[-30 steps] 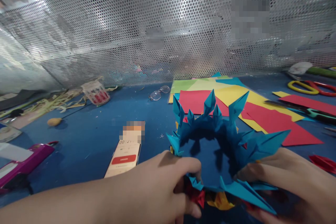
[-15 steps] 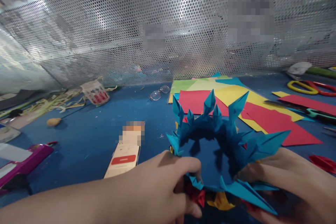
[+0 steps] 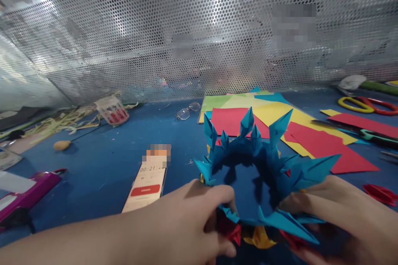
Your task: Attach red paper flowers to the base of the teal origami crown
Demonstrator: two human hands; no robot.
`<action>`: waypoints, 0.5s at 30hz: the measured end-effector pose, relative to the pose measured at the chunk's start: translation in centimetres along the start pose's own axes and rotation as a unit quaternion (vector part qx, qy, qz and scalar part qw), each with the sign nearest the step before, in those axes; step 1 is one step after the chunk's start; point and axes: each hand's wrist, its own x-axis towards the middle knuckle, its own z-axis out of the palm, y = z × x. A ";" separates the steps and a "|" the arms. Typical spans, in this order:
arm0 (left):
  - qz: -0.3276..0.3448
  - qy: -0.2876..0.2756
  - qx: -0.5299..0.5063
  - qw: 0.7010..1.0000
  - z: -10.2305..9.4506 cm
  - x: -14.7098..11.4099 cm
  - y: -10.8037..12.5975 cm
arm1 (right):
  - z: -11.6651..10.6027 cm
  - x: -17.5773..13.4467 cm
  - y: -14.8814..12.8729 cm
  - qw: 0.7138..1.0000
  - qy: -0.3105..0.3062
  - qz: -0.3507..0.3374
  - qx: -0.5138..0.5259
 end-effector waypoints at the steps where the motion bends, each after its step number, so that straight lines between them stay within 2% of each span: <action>1: 0.004 0.008 0.014 1.000 -0.1 -0.1 0.1 | -0.1 0.0 0.0 1.000 -0.005 -0.013 0.002; 4: 0.014 0.011 0.039 0.999 -0.4 -0.3 0.2 | -0.2 0.1 -0.2 1.000 -0.002 -0.025 0.002; 9: 0.010 0.048 0.033 0.998 -0.2 -0.3 -0.1 | -0.3 0.2 -0.3 1.000 0.007 -0.026 -0.010; 12: 0.006 0.047 0.011 0.999 0.0 -0.1 -0.7 | -0.2 0.1 0.0 0.999 0.011 -0.041 -0.027; 15: -0.010 0.022 -0.023 0.999 0.1 0.0 -1.2 | -0.3 0.1 0.4 0.998 0.014 -0.020 -0.051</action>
